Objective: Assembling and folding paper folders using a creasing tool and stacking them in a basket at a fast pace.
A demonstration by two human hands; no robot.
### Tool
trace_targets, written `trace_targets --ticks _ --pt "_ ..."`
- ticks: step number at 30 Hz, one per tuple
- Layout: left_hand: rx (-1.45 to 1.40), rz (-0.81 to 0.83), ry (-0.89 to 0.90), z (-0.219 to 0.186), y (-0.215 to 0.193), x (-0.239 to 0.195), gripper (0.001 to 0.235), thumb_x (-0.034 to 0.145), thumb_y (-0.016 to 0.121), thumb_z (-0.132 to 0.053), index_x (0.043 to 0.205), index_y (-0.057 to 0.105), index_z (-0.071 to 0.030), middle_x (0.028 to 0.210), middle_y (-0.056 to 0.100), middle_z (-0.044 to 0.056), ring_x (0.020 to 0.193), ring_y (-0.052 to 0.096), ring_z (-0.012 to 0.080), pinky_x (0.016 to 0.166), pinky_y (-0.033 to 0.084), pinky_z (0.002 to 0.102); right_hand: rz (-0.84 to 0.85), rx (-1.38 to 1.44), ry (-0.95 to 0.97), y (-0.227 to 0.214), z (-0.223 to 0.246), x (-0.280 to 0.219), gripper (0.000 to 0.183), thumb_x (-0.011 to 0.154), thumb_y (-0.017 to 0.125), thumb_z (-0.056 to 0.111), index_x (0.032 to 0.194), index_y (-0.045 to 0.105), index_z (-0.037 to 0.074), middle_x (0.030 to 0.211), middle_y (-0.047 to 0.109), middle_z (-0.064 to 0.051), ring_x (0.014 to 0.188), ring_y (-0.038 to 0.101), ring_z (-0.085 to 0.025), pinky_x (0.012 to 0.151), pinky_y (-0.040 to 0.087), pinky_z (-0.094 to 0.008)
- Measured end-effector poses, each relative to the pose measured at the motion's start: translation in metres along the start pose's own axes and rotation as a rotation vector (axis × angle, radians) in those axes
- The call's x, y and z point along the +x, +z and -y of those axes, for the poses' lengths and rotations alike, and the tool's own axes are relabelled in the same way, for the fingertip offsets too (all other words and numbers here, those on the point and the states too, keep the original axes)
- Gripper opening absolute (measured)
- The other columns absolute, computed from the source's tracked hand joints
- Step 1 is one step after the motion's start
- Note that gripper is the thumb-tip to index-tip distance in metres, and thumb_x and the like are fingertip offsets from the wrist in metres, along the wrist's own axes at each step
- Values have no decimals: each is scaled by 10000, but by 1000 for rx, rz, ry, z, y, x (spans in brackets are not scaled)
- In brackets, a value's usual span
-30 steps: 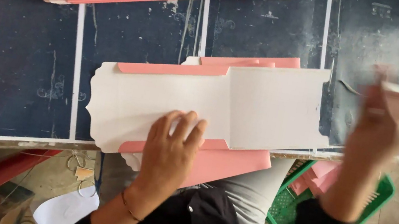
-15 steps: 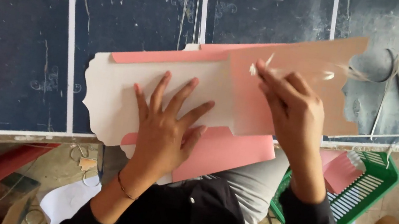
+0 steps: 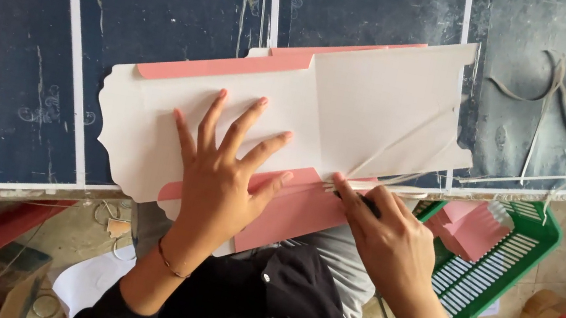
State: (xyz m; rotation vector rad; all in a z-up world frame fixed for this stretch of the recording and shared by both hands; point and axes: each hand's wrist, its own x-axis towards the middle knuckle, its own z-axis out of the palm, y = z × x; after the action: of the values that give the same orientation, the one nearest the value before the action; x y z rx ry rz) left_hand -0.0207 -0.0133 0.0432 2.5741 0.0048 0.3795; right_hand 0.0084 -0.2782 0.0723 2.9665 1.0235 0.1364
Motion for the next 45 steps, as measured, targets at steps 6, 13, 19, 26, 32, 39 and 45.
trace_targets --ticks 6,13,19,26,32,39,45 --pt "29 -11 23 2 0 2 431 936 843 -412 1353 766 -334 1639 539 14 1582 370 430 1189 193 886 -34 -60 -3 4 8 6 441 1073 706 274 1502 677 367 948 538 40 688 634 -173 406 432 -382" --pt "-69 138 44 13 -6 -1 582 882 695 -183 1449 688 -313 1706 368 89 1621 225 440 1167 136 907 -118 -701 199 28 -139 -17 651 1119 664 227 1622 586 633 862 513 129 609 445 -70 549 362 -281" --pt "62 323 137 33 -18 5 782 827 655 -163 1584 555 -332 1809 127 130 1635 156 424 1191 127 846 -106 -462 617 8 -207 2 609 1144 550 143 1550 562 596 1001 546 111 573 342 -30 532 266 -261" --pt "313 324 -1 65 -20 1 1232 750 813 -816 1732 289 -290 1829 41 170 1655 23 456 1127 181 866 -24 1091 669 12 -184 61 397 1162 583 164 1545 649 83 1087 787 -88 564 341 -71 511 330 -194" --pt "244 329 36 70 -19 -5 1184 861 725 -800 1767 176 -273 1842 -65 147 1676 -114 417 1152 65 866 -106 1719 443 67 -257 20 447 1222 542 324 1563 626 49 1067 751 -165 999 734 -227 924 583 -302" --pt "159 289 17 34 7 7 1243 797 863 -735 1757 241 -248 1824 -3 224 1655 -46 510 1118 28 911 -232 1767 316 61 -126 56 390 1107 690 189 1470 705 47 1440 732 -149 1110 693 -266 951 578 -480" --pt "-117 285 -112 39 -1 16 1017 838 887 -548 1674 428 -194 1827 91 132 1678 0 425 1192 -46 842 -138 931 189 13 -7 112 360 1144 581 78 1493 669 84 1557 663 -134 767 533 -42 661 521 -234"
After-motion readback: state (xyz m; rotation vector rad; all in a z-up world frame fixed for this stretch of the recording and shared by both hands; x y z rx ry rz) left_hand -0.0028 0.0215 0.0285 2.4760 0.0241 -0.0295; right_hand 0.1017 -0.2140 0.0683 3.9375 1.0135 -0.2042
